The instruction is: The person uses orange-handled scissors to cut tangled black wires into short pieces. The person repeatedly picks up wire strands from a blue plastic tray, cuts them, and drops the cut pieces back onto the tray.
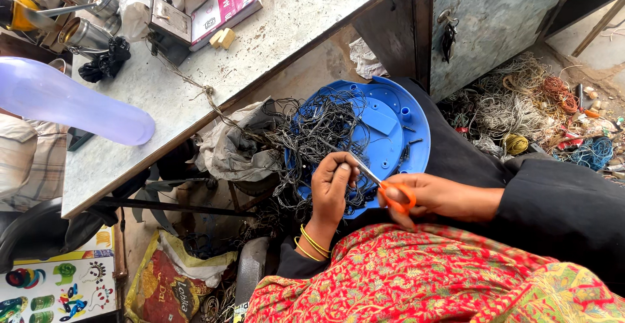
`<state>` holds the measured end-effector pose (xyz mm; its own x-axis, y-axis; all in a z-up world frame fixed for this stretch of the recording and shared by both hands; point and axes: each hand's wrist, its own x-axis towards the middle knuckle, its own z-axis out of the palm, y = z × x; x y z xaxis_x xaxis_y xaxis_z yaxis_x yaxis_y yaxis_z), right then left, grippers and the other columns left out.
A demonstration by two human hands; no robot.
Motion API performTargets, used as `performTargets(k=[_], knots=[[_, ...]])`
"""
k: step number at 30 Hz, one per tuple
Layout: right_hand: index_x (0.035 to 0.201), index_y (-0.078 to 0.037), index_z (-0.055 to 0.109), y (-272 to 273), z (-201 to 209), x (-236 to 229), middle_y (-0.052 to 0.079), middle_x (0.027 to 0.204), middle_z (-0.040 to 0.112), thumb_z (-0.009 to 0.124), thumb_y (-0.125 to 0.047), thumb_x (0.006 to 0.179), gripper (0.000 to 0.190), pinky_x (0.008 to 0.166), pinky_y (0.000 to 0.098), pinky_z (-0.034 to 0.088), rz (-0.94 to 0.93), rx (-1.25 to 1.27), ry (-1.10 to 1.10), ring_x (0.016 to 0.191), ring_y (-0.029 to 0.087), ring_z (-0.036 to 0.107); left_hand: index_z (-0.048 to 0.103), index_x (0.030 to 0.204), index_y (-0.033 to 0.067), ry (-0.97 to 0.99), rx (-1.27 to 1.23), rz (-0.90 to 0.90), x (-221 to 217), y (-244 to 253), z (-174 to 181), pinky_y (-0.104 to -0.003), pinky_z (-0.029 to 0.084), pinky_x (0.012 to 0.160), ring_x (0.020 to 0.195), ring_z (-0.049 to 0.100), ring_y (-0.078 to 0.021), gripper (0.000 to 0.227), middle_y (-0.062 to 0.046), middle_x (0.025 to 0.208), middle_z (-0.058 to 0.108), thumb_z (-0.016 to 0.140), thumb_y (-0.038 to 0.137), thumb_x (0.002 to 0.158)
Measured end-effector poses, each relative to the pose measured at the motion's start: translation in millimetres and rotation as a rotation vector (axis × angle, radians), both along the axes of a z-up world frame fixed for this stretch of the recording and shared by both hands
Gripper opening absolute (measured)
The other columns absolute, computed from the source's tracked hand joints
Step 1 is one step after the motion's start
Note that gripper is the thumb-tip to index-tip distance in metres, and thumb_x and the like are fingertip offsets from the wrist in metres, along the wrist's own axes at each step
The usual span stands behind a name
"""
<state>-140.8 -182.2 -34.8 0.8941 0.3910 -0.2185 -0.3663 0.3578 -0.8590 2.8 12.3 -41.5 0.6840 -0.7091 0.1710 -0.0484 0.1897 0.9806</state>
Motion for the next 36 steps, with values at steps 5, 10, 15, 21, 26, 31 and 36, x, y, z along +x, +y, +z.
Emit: performTargets(k=[5, 10, 15, 21, 26, 31, 36], knots=[[0.111, -0.006, 0.063, 0, 2, -3, 0.004, 0.065, 0.064, 0.057, -0.044, 0.100, 0.040, 0.049, 0.0234, 0.030, -0.030, -0.015, 0.009, 0.052, 0.007, 0.045, 0.062, 0.106, 0.0016, 0.022, -0.087, 0.027, 1, 0, 13, -0.024, 0.050, 0.070, 0.079, 0.058, -0.0065, 0.014, -0.003, 0.090, 0.063, 0.049, 0.007, 0.107], [0.107, -0.004, 0.064, -12, 9, -9, 0.007, 0.059, 0.064, 0.059, -0.043, 0.097, 0.041, 0.044, 0.0244, 0.028, -0.103, 0.029, 0.030, 0.046, 0.009, 0.046, 0.069, 0.105, 0.0019, -0.201, 0.052, 0.227, -1, -7, 59, -0.026, 0.049, 0.061, 0.072, 0.056, -0.0076, 0.013, -0.002, 0.093, 0.063, 0.056, 0.003, 0.101], [0.107, 0.001, 0.062, -21, 18, -14, 0.010, 0.060, 0.065, 0.055, -0.045, 0.099, 0.048, 0.042, 0.0241, 0.028, -0.215, 0.120, 0.009, 0.045, 0.008, 0.042, 0.077, 0.110, 0.0051, -0.831, 0.172, 0.145, -1, -35, 95, -0.029, 0.054, 0.079, 0.092, 0.066, -0.0143, 0.017, -0.006, 0.100, 0.068, 0.068, 0.002, 0.095], [0.118, -0.003, 0.057, -19, 27, -16, 0.016, 0.087, 0.077, 0.040, -0.053, 0.092, 0.059, 0.048, 0.0290, 0.040, -0.074, 0.332, 0.186, 0.046, 0.013, 0.047, 0.077, 0.106, 0.0064, -0.688, 0.182, 0.225, 15, -57, 114, -0.028, 0.055, 0.075, 0.084, 0.067, -0.0178, 0.014, -0.007, 0.099, 0.070, 0.070, 0.002, 0.095], [0.122, -0.002, 0.054, -19, 22, -15, 0.018, 0.092, 0.074, 0.048, -0.060, 0.096, 0.064, 0.050, 0.0247, 0.037, 0.014, 0.263, -0.115, 0.053, 0.009, 0.044, 0.068, 0.131, 0.0037, -0.812, 0.202, 0.021, 27, -63, 110, -0.033, 0.055, 0.085, 0.091, 0.071, -0.0181, 0.038, -0.007, 0.103, 0.074, 0.070, 0.003, 0.094], [0.125, -0.001, 0.055, -23, 12, -15, 0.012, 0.084, 0.067, 0.045, -0.068, 0.098, 0.072, 0.054, 0.0255, 0.039, 0.004, 0.252, -0.191, 0.057, 0.011, 0.045, 0.070, 0.117, 0.0093, -0.896, 0.471, 0.161, 43, -58, 98, -0.038, 0.055, 0.085, 0.096, 0.068, -0.0263, 0.028, -0.008, 0.108, 0.071, 0.071, 0.005, 0.090], [0.118, -0.005, 0.055, -16, 6, -5, 0.014, 0.089, 0.074, 0.041, -0.059, 0.095, 0.061, 0.045, 0.0240, 0.035, -0.037, 0.269, 0.150, 0.048, 0.011, 0.044, 0.075, 0.109, 0.0123, -1.102, 0.603, 0.237, 45, -50, 73, -0.040, 0.054, 0.086, 0.099, 0.066, -0.0310, 0.022, -0.007, 0.106, 0.069, 0.072, 0.008, 0.087]])
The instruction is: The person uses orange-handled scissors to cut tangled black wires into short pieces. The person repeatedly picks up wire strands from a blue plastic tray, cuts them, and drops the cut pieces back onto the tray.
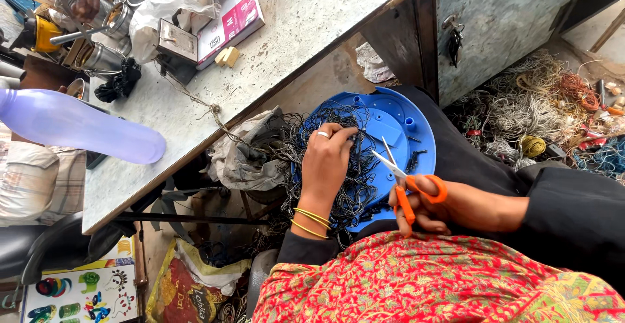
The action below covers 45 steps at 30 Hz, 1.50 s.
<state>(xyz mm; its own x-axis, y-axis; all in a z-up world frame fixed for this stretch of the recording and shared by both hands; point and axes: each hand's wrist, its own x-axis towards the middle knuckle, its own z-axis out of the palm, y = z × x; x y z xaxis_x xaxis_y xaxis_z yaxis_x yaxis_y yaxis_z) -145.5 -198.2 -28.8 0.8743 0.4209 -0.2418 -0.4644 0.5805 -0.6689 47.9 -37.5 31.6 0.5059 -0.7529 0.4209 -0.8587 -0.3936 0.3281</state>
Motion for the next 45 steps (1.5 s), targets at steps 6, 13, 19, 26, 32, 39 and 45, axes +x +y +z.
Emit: performTargets(k=[6, 13, 19, 26, 32, 39, 45], knots=[[0.121, -0.005, 0.053, 10, 0, 3, 0.013, 0.090, 0.072, 0.031, -0.057, 0.101, 0.060, 0.047, 0.0213, 0.036, 0.005, 0.007, -0.014, 0.051, 0.008, 0.042, 0.071, 0.107, 0.0069, 0.072, -0.201, 0.038, -7, 9, -16, -0.038, 0.053, 0.087, 0.097, 0.068, -0.0265, 0.009, -0.004, 0.104, 0.071, 0.071, 0.012, 0.099], [0.125, -0.008, 0.050, 22, 10, 9, 0.011, 0.093, 0.070, 0.045, -0.052, 0.100, 0.051, 0.042, 0.0216, 0.031, 0.070, -0.136, -0.087, 0.051, 0.006, 0.039, 0.068, 0.109, 0.0019, 0.403, -0.526, 0.002, -28, 37, -28, -0.029, 0.054, 0.084, 0.094, 0.064, -0.0159, 0.009, -0.007, 0.108, 0.064, 0.067, 0.007, 0.102], [0.119, -0.010, 0.056, 25, 22, 20, 0.009, 0.086, 0.070, 0.045, -0.064, 0.094, 0.061, 0.041, 0.0224, 0.034, 0.053, -0.292, -0.072, 0.048, 0.006, 0.042, 0.068, 0.110, -0.0006, 0.634, -0.679, -0.015, -40, 45, -40, -0.024, 0.055, 0.084, 0.093, 0.065, -0.0086, 0.012, -0.003, 0.104, 0.068, 0.069, 0.005, 0.099], [0.117, -0.005, 0.053, 26, 24, 37, 0.012, 0.083, 0.069, 0.045, -0.062, 0.098, 0.061, 0.041, 0.0240, 0.036, 0.035, -0.214, -0.126, 0.048, 0.008, 0.040, 0.069, 0.109, -0.0022, 0.776, -0.728, -0.071, -41, 46, -46, -0.021, 0.051, 0.077, 0.089, 0.061, -0.0061, 0.011, -0.002, 0.101, 0.066, 0.070, 0.001, 0.099], [0.119, -0.006, 0.054, 24, 21, 37, 0.011, 0.084, 0.069, 0.044, -0.057, 0.098, 0.056, 0.042, 0.0238, 0.036, 0.024, -0.219, -0.085, 0.049, 0.007, 0.039, 0.068, 0.110, -0.0027, 0.843, -0.715, -0.094, -38, 45, -53, -0.020, 0.048, 0.077, 0.089, 0.058, -0.0037, 0.010, 0.000, 0.106, 0.061, 0.065, 0.000, 0.102], [0.115, -0.006, 0.057, 23, 9, 35, 0.011, 0.076, 0.068, 0.049, -0.053, 0.099, 0.051, 0.041, 0.0241, 0.035, -0.019, -0.154, -0.048, 0.044, 0.007, 0.035, 0.068, 0.112, -0.0022, 0.897, -0.697, -0.119, -36, 45, -58, -0.020, 0.050, 0.081, 0.093, 0.059, -0.0042, 0.011, -0.001, 0.107, 0.061, 0.063, 0.002, 0.104], [0.113, -0.005, 0.060, 19, 0, 31, 0.005, 0.069, 0.061, 0.056, -0.043, 0.101, 0.041, 0.042, 0.0232, 0.032, -0.039, -0.169, -0.101, 0.046, 0.006, 0.036, 0.067, 0.114, -0.0001, 0.952, -0.716, -0.103, -35, 44, -58, -0.020, 0.049, 0.081, 0.092, 0.059, -0.0046, 0.011, -0.001, 0.103, 0.065, 0.062, 0.004, 0.104]])
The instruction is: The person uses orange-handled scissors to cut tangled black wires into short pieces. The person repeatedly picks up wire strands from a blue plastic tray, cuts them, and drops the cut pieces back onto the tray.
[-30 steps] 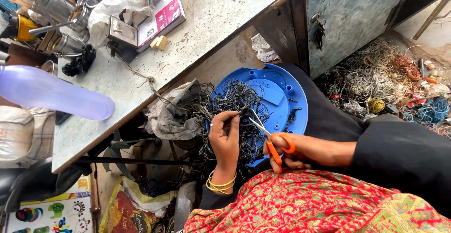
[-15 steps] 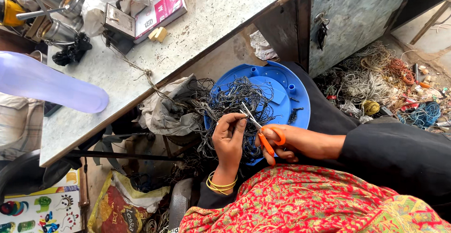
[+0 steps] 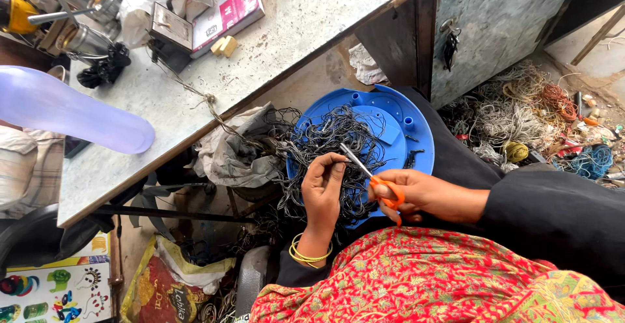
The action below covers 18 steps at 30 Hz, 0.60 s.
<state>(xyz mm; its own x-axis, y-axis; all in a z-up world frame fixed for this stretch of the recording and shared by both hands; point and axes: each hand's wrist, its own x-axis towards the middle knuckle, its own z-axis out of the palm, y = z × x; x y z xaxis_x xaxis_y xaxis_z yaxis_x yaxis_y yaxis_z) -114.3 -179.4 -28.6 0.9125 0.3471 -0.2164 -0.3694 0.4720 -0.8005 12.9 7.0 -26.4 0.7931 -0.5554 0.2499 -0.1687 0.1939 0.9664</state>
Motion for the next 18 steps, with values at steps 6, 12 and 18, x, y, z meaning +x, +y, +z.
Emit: performTargets(k=[6, 12, 18], knots=[[0.113, -0.001, 0.058, -21, 16, -14, 0.008, 0.068, 0.066, 0.052, -0.053, 0.100, 0.054, 0.041, 0.0243, 0.033, -0.063, 0.050, -0.005, 0.046, 0.008, 0.040, 0.064, 0.112, 0.0022, 0.009, -0.065, 0.061, 2, 2, 13, -0.022, 0.051, 0.080, 0.089, 0.061, -0.0063, 0.011, 0.001, 0.099, 0.065, 0.064, 0.009, 0.103], [0.119, -0.004, 0.055, -40, 41, -24, 0.014, 0.092, 0.074, 0.045, -0.073, 0.083, 0.079, 0.042, 0.0262, 0.038, 0.120, 0.222, -0.123, 0.048, 0.012, 0.047, 0.070, 0.105, 0.0060, -0.511, 0.170, 0.089, -14, -10, 48, -0.028, 0.054, 0.078, 0.086, 0.065, -0.0127, 0.010, -0.003, 0.097, 0.068, 0.074, 0.009, 0.097], [0.117, 0.000, 0.054, -50, 42, -25, 0.022, 0.093, 0.072, 0.053, -0.073, 0.093, 0.076, 0.048, 0.0264, 0.039, -0.036, 0.262, -0.242, 0.053, 0.014, 0.050, 0.073, 0.109, 0.0082, -0.933, 0.392, 0.061, -12, -45, 74, -0.040, 0.052, 0.089, 0.096, 0.067, -0.0290, 0.019, -0.009, 0.101, 0.071, 0.073, 0.007, 0.090]])
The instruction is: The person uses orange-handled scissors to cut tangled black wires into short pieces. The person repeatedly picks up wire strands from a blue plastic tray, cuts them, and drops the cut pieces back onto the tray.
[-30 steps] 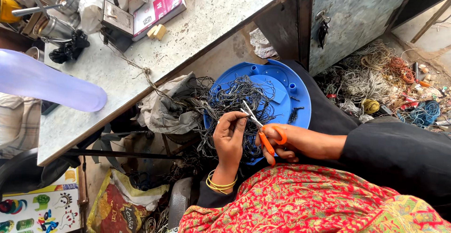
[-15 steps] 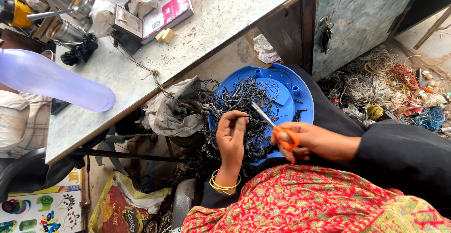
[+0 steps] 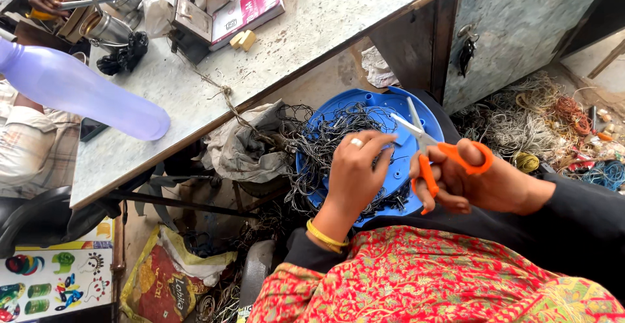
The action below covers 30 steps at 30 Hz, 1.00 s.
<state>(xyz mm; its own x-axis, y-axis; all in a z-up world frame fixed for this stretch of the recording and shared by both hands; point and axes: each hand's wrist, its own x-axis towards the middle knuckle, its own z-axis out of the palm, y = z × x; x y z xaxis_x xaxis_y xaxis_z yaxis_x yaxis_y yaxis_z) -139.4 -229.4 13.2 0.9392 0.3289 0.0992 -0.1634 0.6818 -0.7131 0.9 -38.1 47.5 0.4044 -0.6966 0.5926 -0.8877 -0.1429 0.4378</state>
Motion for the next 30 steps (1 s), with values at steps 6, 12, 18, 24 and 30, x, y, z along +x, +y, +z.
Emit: performTargets(k=[6, 12, 18, 24, 30], knots=[[0.119, 0.001, 0.055, -3, -11, 1, 0.018, 0.089, 0.071, 0.049, -0.063, 0.099, 0.068, 0.045, 0.0255, 0.037, -0.082, -0.083, 0.084, 0.048, 0.011, 0.046, 0.075, 0.113, 0.0079, -0.219, 0.125, 0.072, 34, -26, -6, -0.042, 0.051, 0.092, 0.102, 0.066, -0.0283, 0.027, -0.006, 0.108, 0.072, 0.067, 0.003, 0.088], [0.128, -0.001, 0.055, 5, -23, 8, 0.016, 0.094, 0.074, 0.039, -0.068, 0.094, 0.077, 0.044, 0.0248, 0.040, 0.030, -0.114, 0.161, 0.050, 0.010, 0.048, 0.077, 0.106, 0.0123, -0.185, 0.288, 0.129, 46, -23, -21, -0.041, 0.049, 0.085, 0.096, 0.065, -0.0266, 0.019, -0.003, 0.102, 0.070, 0.073, 0.013, 0.088], [0.126, -0.003, 0.055, 8, -34, 13, 0.016, 0.092, 0.073, 0.037, -0.066, 0.095, 0.072, 0.043, 0.0255, 0.042, 0.051, -0.146, 0.260, 0.048, 0.011, 0.049, 0.075, 0.103, 0.0141, -0.330, 0.265, 0.134, 40, -19, -25, -0.044, 0.045, 0.095, 0.101, 0.064, -0.0251, 0.020, -0.002, 0.100, 0.070, 0.075, 0.019, 0.084], [0.123, -0.003, 0.055, 11, -31, 14, 0.018, 0.089, 0.073, 0.036, -0.064, 0.098, 0.069, 0.041, 0.0257, 0.041, 0.024, -0.170, 0.264, 0.045, 0.011, 0.049, 0.070, 0.114, 0.0086, -0.238, 0.230, 0.142, 40, -19, -28, -0.043, 0.048, 0.092, 0.099, 0.065, -0.0280, 0.023, -0.006, 0.102, 0.073, 0.070, 0.019, 0.094], [0.123, -0.003, 0.056, 14, -30, 12, 0.017, 0.091, 0.073, 0.035, -0.065, 0.097, 0.071, 0.041, 0.0254, 0.042, 0.015, -0.191, 0.250, 0.046, 0.010, 0.048, 0.073, 0.112, 0.0068, -0.141, 0.222, 0.145, 48, -19, -41, -0.042, 0.052, 0.086, 0.092, 0.067, -0.0304, 0.020, -0.010, 0.103, 0.072, 0.065, 0.009, 0.094]])
